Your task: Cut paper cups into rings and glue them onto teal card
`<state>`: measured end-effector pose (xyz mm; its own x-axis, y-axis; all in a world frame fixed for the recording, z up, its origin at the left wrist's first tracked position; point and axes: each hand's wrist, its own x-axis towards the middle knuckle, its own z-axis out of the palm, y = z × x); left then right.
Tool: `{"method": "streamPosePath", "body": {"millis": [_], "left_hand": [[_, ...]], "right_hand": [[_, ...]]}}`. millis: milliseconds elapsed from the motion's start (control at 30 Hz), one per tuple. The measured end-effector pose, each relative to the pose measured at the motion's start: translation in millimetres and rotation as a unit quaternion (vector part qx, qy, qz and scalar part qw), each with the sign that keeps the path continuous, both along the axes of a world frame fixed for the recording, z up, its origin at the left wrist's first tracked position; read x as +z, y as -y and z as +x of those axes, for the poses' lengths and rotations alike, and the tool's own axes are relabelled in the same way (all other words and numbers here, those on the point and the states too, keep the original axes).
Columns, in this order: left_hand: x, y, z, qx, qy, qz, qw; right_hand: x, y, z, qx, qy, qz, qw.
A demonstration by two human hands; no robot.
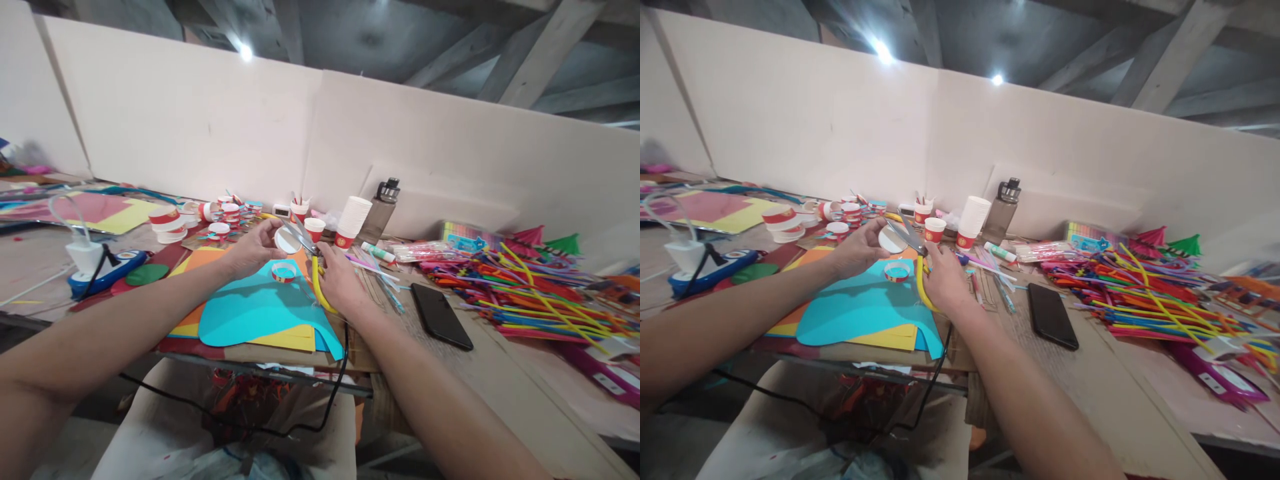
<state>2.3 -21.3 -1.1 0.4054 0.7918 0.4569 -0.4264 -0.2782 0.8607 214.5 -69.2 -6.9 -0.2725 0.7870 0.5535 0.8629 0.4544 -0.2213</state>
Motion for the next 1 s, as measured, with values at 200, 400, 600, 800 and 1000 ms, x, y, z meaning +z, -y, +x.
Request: {"method": "streamPosePath", "body": {"millis": [200,400,600,800,1000], "left_hand": [[-0.5,-1.4,-2.5,0.001,0.001,-0.010,1.000],[0.0,-3.1,-4.9,-0.005,0.004,-0.012,1.000],[2.1,-2.9,-8.6,-0.019,-0.008,-0.026,0.999],[5.5,-0.3,-8.5,-0.015,-0.006,-0.041,0.999],[4.6,1.3,-8.1,-0.041,-0.030,-0.034,0.998]], "right_hand": [[2.8,-0.1,2.0,-0.005,0.007,0.000,1.000],[7.7,2.9,1.5,-0.019,0.022,-0.012,0.999],[12.7,4.8,1.9,-0.030,0.053,-0.006,0.998],[20.8,9.8,1.3,-0.048,0.081,-0.022,0.995],[14.5,4.3,3.2,-0.017,0.059,0.002,0.998]]}}
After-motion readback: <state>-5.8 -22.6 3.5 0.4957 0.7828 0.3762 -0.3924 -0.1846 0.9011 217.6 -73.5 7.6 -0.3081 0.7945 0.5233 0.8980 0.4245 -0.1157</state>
